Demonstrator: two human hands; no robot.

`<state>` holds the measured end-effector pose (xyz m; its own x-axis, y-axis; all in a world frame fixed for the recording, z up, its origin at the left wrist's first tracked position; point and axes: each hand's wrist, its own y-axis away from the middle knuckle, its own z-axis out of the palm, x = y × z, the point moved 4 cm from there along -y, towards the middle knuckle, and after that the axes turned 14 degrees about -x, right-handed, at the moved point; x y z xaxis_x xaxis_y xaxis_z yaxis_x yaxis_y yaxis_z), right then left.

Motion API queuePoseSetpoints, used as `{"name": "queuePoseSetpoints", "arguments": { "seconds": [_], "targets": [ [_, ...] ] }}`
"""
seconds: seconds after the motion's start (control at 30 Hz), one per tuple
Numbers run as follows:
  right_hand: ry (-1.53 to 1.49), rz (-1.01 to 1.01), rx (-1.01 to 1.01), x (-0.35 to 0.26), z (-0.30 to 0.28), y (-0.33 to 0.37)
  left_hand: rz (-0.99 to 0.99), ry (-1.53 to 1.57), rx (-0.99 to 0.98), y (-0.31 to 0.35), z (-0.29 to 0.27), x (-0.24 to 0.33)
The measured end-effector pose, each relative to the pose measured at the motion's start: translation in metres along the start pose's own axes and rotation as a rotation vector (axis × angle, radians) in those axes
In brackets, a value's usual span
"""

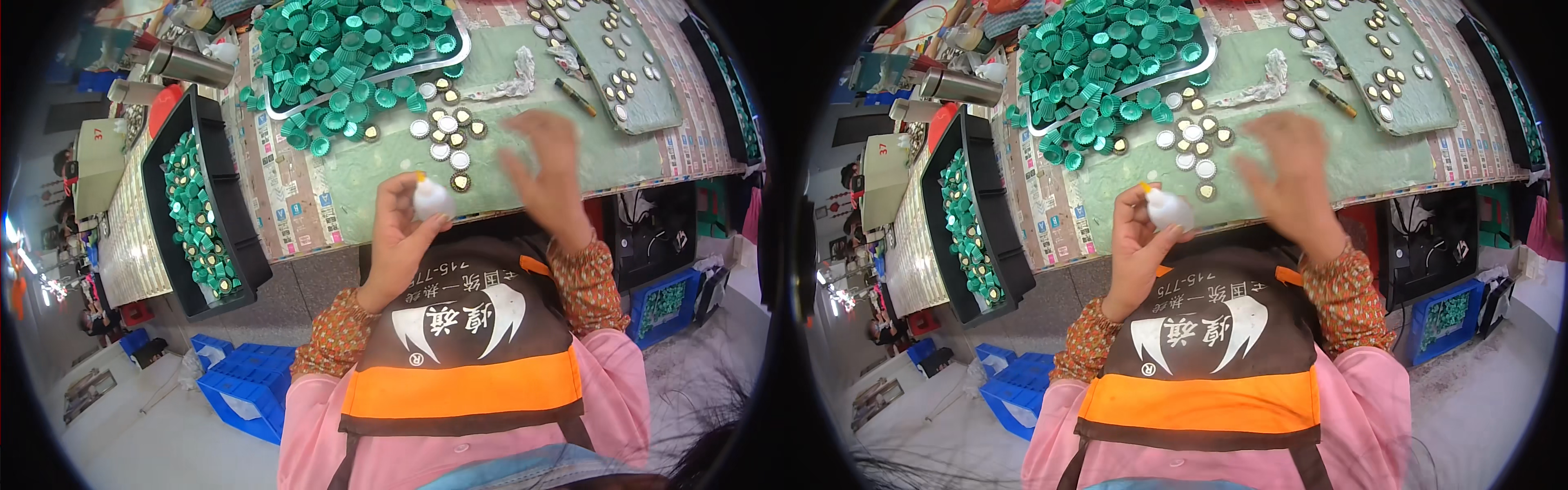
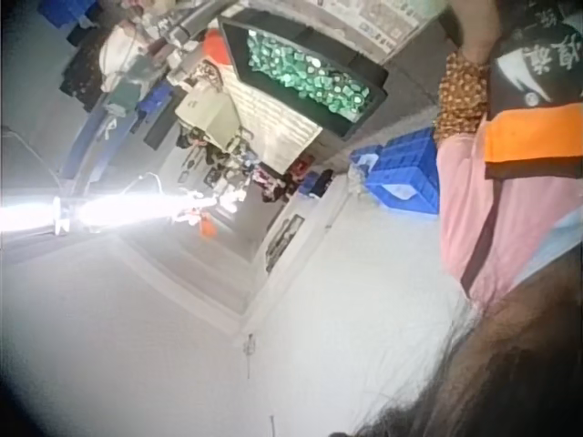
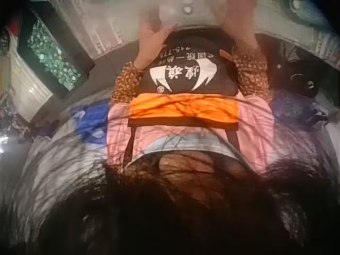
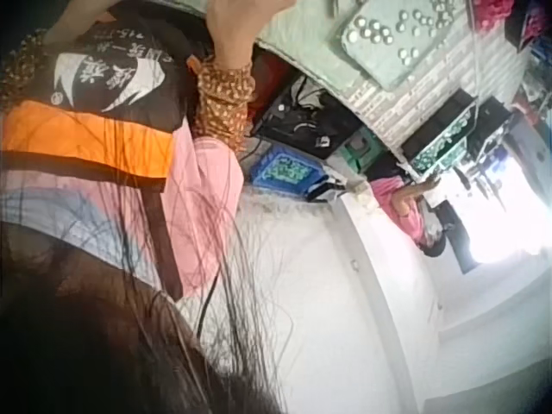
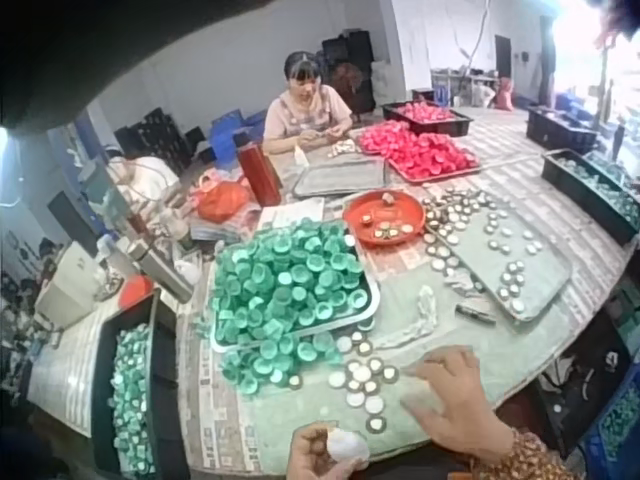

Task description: The person repeatedly applies glue to green fluted metal caps and attaches small circular inserts to them. They handle the items one at a time, placing the finished units on the table surface.

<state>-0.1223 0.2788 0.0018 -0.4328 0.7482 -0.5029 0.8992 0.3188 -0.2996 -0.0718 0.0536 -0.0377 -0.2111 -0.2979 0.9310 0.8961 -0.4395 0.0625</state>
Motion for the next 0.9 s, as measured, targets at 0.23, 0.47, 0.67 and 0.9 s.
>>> {"name": "queuePoseSetpoints", "arguments": {
  "seconds": [0.23,0.47,0.67,0.9],
  "targets": [
    [-0.805,0.002,-0.186,-0.021,0.041,0.009,-0.066,-0.024,-0.187,-0.038,0.017,0.008],
    [-1.277,0.249,-0.052,0.005,0.026,0.008,0.146,-1.454,0.053,-0.093,-0.019,0.054],
    [-1.248,0.368,-0.176,0.006,0.025,0.013,0.203,-1.642,0.058,-0.109,-0.037,0.043],
    [-1.148,0.41,-0.126,-0.006,0.027,-0.007,0.28,-1.164,-0.146,-0.078,-0.017,0.054]
  ]
}}
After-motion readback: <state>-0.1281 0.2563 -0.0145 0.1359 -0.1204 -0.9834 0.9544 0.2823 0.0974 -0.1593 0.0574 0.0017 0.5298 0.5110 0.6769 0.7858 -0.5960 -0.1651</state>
